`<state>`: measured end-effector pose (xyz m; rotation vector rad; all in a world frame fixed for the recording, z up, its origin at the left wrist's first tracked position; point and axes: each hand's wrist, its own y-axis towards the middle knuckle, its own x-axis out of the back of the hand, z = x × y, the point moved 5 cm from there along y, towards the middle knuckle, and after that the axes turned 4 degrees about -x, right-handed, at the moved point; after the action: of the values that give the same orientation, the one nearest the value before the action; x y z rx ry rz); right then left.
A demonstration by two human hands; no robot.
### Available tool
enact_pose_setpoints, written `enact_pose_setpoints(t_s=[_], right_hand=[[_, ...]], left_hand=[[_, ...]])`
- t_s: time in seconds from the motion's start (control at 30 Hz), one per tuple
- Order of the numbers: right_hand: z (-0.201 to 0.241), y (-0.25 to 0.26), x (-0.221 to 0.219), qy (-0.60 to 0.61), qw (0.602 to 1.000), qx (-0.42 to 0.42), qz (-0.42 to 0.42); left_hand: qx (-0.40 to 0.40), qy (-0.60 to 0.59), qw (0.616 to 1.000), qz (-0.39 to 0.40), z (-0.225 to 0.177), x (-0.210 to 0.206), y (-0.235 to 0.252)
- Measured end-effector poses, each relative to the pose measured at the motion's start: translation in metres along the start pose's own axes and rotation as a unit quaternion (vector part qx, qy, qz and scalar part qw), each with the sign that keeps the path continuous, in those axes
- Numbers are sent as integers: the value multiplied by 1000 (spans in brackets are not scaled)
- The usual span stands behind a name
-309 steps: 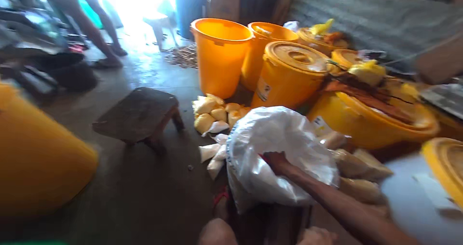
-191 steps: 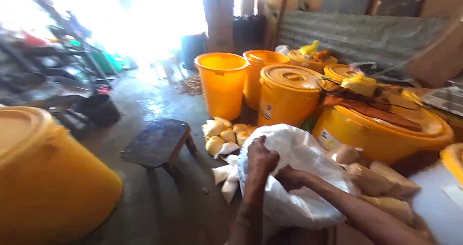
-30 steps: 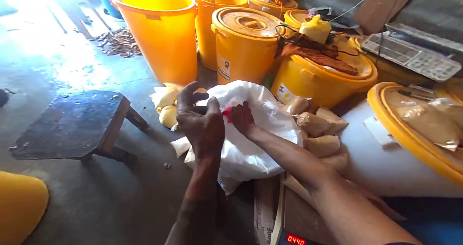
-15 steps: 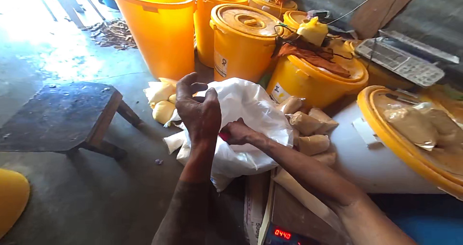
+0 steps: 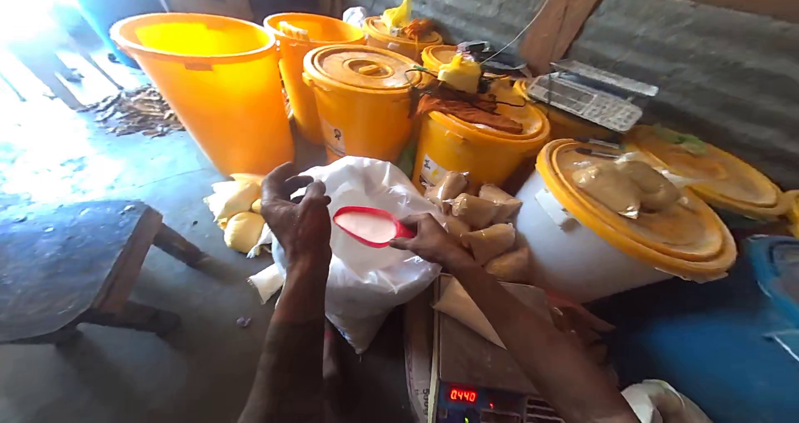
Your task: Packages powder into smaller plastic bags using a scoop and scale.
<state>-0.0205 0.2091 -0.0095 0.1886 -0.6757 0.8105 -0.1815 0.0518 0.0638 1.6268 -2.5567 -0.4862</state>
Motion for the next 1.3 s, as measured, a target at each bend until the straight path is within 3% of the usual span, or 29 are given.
enact_pose_setpoints(t_s=[0.2, 0.33, 0.47, 0.57, 0.67, 0.73, 0.8, 1.0, 1.13, 1.2, 1.3], right_hand=[[-5, -74, 52, 86, 995, 26, -35], [-33, -172, 124, 65, 993, 42, -90], [-86, -286, 178, 5, 985, -24, -168], [-130, -364, 191, -11, 972, -94, -214], [-170, -427, 189, -12, 954, -157, -254], [-191, -457, 182, 3, 944, -191, -270], [-205, -472, 172, 17, 937, -211, -277], [-241, -459, 147, 39, 939, -236, -249], [-259, -435, 138, 62, 944, -244, -214], [-262, -426, 135, 62, 945, -250, -202], [-264, -418, 132, 62, 949, -254, -178]], left_hand=[[2, -4, 999, 33, -7, 5, -12], [-19, -4, 997, 81, -9, -7, -24], [-56, 55, 980, 185, 3, -30, -45], [-131, 192, 913, 334, 9, -53, -67], [-207, 259, 791, 514, 46, -70, -89], [-192, 313, 706, 605, 69, -73, -105], [-167, 360, 660, 638, 82, -76, -112], [-128, 375, 688, 608, 43, -90, -115], [-143, 375, 696, 595, 51, -86, -110], [-164, 373, 691, 597, 60, -82, -107], [-121, 407, 664, 616, 52, -83, -107]])
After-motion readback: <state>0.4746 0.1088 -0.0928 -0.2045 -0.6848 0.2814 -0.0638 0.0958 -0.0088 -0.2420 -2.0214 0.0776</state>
